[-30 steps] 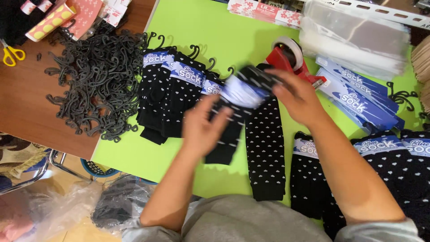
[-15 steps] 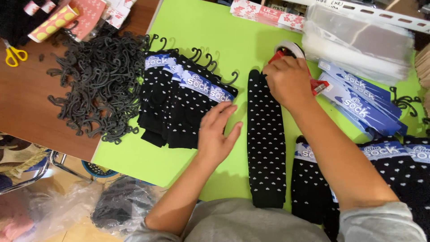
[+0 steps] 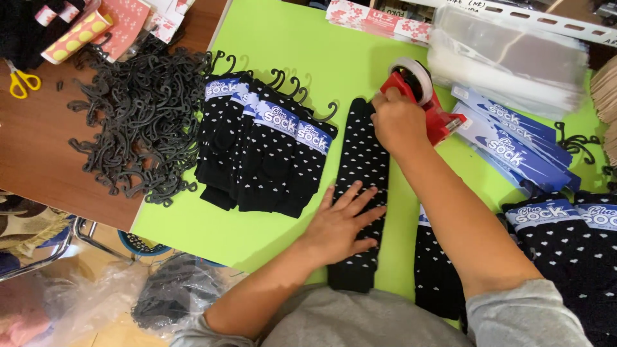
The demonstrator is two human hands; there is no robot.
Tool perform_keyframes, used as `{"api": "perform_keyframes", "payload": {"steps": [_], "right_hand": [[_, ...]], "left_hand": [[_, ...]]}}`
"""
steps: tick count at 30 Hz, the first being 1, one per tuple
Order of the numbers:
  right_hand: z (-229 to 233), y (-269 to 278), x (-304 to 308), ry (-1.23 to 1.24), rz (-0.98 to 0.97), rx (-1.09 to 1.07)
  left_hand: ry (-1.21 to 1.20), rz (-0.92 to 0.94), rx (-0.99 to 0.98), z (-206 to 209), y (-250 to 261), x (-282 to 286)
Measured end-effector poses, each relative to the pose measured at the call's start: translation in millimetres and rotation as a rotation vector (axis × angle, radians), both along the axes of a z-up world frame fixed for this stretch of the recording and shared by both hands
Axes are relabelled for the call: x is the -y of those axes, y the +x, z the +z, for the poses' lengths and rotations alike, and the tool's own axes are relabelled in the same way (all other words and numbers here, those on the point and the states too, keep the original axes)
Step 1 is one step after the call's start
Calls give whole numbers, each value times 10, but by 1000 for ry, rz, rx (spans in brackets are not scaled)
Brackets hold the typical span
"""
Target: The person folds black socks with white heart patterns and attaches them to black plastic hangers. They then secure each pair with a blue paper band labeled 'Blue Sock' and place the finished items into a pile on the table.
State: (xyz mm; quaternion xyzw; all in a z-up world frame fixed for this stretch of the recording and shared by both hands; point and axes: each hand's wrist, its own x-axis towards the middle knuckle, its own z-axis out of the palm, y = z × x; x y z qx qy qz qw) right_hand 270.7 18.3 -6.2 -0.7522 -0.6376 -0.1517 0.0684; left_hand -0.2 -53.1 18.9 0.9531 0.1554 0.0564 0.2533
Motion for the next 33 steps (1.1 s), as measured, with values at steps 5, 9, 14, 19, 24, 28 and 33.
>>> {"api": "perform_keyframes", "payload": {"steps": [5,9,14,19,24,28,33], "right_hand": [[-97,-50,-43,87,54,89],[-146,80,-43,306,208,201],[-5,-55,69,89,95,-64],[-195,14,-16,179,112,75],[165,-28,61,296,204,-303],[600,160,195,67,77,-1117],[1484,-104,571,55,33,-1705]], "left_hand": [[40,66,99,-26,-28,155],[25,102,159,-68,19,260],[7,82,144,-84,62,264],[44,81,148,-112,56,284],[12,79,89,-107,61,301],[21,107,169,-46,96,247],[-194,455,679,-37,254,-130]]}}
